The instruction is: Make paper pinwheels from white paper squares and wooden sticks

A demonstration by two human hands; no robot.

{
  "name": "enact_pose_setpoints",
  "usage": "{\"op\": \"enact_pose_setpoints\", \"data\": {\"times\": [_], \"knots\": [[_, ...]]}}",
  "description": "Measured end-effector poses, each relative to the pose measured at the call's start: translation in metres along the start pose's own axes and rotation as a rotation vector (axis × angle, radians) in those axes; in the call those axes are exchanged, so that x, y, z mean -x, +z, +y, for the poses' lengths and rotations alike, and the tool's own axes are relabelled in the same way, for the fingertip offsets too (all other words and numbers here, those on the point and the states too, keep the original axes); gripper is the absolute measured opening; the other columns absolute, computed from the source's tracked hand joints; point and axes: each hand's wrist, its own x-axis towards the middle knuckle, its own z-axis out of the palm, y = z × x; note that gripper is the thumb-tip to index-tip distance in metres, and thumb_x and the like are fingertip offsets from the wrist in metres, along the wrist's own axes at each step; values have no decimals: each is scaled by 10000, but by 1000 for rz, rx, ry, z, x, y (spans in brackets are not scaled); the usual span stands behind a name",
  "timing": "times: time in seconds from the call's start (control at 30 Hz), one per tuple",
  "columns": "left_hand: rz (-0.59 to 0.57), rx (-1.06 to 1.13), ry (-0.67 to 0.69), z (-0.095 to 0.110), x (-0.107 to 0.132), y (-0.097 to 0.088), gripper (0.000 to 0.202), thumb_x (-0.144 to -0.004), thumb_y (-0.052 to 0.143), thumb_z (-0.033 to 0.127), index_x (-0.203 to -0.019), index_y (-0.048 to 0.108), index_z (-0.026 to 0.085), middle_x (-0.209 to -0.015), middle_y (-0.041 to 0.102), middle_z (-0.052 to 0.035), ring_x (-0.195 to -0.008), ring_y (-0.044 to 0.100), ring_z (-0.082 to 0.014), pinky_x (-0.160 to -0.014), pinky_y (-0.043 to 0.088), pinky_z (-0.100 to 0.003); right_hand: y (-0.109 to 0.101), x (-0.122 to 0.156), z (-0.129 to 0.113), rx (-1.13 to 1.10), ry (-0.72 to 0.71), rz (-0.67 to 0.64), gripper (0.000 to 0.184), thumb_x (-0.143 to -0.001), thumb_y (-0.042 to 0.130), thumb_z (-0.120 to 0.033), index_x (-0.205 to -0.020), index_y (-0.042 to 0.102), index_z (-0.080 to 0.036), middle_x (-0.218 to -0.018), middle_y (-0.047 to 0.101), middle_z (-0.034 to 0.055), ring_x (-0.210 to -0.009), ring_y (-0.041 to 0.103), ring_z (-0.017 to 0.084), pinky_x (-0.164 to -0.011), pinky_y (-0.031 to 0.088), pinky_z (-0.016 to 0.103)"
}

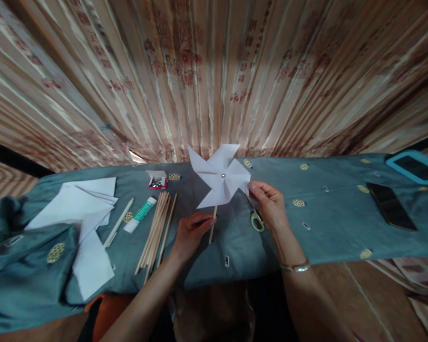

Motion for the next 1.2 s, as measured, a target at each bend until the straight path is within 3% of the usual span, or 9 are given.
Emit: {"op": "enact_pose_setpoints", "data": {"times": [0.63,0.87,1.2], "knots": [[39,-25,39,2,-3,-2,156,-646,791,349,-724,805,216,-747,739,-54,-749,648,-203,-726,504,-307,4,18,8,5,59,-174,310,-592,860,-507,-653,738,-228,-582,652,-36,-556,546,125,-595,444,263],[43,-21,48,2,-4,-1,143,-651,790,337,-719,800,211,-736,731,-51,-735,643,-190,-717,504,-301,7,22,8,13,84,-200,334,-566,864,-525,-587,711,-229,-572,625,-33,-556,520,121,-590,428,268],[47,0,50,0,-4,-1,109,-653,790,308,-705,792,212,-733,725,-39,-721,640,-173,-718,497,-293,16,31,6,-20,150,-293,324,-596,863,-508,-553,703,-230,-567,671,-23,-553,545,113,-594,437,253]]}}
